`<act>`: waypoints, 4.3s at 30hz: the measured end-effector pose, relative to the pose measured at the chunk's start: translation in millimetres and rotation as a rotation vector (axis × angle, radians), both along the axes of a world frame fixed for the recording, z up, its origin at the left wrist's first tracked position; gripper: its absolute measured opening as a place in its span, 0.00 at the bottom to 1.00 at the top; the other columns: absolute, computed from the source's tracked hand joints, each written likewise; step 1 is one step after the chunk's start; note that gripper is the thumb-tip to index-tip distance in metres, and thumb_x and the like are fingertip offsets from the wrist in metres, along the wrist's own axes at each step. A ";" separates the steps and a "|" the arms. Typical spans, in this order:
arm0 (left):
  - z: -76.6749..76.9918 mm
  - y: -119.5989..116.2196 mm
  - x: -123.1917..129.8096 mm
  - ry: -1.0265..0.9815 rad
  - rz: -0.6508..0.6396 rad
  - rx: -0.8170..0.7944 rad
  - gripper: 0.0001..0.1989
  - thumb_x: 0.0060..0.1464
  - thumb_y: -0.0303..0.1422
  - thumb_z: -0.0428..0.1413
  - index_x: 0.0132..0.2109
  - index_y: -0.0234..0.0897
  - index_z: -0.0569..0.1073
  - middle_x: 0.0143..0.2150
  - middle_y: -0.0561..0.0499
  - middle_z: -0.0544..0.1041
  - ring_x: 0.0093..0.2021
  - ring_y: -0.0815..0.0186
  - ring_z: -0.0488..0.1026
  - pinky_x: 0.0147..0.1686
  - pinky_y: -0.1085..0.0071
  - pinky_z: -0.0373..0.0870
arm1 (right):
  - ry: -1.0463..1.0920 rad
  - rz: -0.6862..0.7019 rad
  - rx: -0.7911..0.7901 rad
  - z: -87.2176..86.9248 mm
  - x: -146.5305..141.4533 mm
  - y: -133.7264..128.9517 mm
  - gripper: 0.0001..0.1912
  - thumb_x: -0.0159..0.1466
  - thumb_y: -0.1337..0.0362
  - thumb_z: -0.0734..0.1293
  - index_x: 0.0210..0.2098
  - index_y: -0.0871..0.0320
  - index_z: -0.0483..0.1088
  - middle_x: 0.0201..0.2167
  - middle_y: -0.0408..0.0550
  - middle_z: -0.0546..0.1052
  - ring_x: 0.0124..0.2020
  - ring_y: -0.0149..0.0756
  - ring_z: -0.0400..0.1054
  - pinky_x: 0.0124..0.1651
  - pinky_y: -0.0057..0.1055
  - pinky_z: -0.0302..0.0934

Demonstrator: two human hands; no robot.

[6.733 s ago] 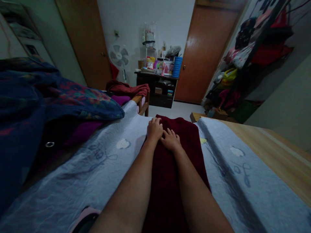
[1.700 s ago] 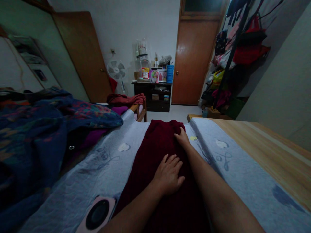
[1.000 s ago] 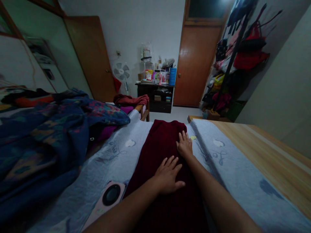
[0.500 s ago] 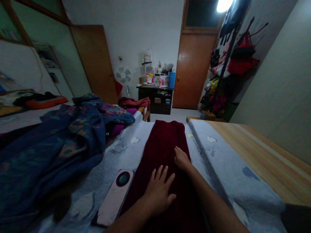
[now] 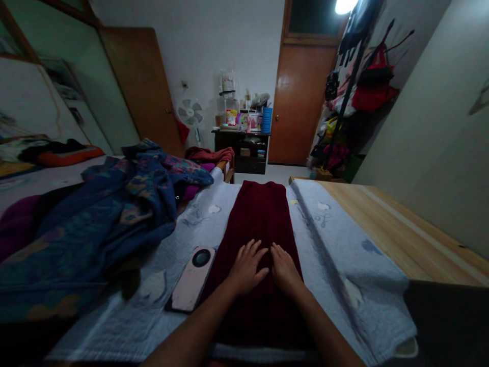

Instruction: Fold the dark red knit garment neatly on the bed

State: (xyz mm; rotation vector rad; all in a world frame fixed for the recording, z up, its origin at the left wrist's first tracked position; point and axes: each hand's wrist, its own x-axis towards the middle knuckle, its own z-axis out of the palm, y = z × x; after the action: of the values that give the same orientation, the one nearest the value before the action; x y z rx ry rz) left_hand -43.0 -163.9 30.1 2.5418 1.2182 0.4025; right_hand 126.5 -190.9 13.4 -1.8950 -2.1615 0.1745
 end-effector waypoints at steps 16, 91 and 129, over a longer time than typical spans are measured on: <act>2.8 -0.1 -1.1 -0.018 0.000 -0.033 0.29 0.59 0.45 0.50 0.65 0.46 0.57 0.70 0.48 0.50 0.69 0.58 0.40 0.65 0.50 0.41 | -0.008 0.034 0.064 -2.3 -6.6 -55.5 0.31 0.58 0.73 0.56 0.62 0.67 0.57 0.65 0.59 0.57 0.66 0.44 0.48 0.65 0.44 0.48; 6.3 -75.4 -78.3 -0.791 0.341 -0.644 0.31 0.51 0.46 0.58 0.59 0.37 0.67 0.57 0.46 0.72 0.57 0.55 0.68 0.58 0.59 0.62 | 0.956 -0.043 -0.152 41.6 27.5 -76.8 0.16 0.60 0.61 0.59 0.45 0.57 0.71 0.43 0.48 0.78 0.47 0.41 0.71 0.51 0.36 0.62; 73.5 31.8 21.2 -0.241 -0.029 -0.045 0.21 0.55 0.34 0.51 0.56 0.39 0.68 0.68 0.47 0.56 0.69 0.57 0.44 0.65 0.57 0.42 | 1.683 -0.128 0.315 192.0 60.4 20.4 0.20 0.52 0.62 0.69 0.45 0.58 0.72 0.33 0.43 0.79 0.33 0.37 0.74 0.38 0.36 0.70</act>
State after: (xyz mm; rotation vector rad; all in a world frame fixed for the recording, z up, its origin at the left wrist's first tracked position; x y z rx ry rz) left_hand -21.8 -132.1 103.6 2.3871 1.0879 0.6457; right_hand 186.8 -170.5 205.4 -0.8921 -0.7946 0.9079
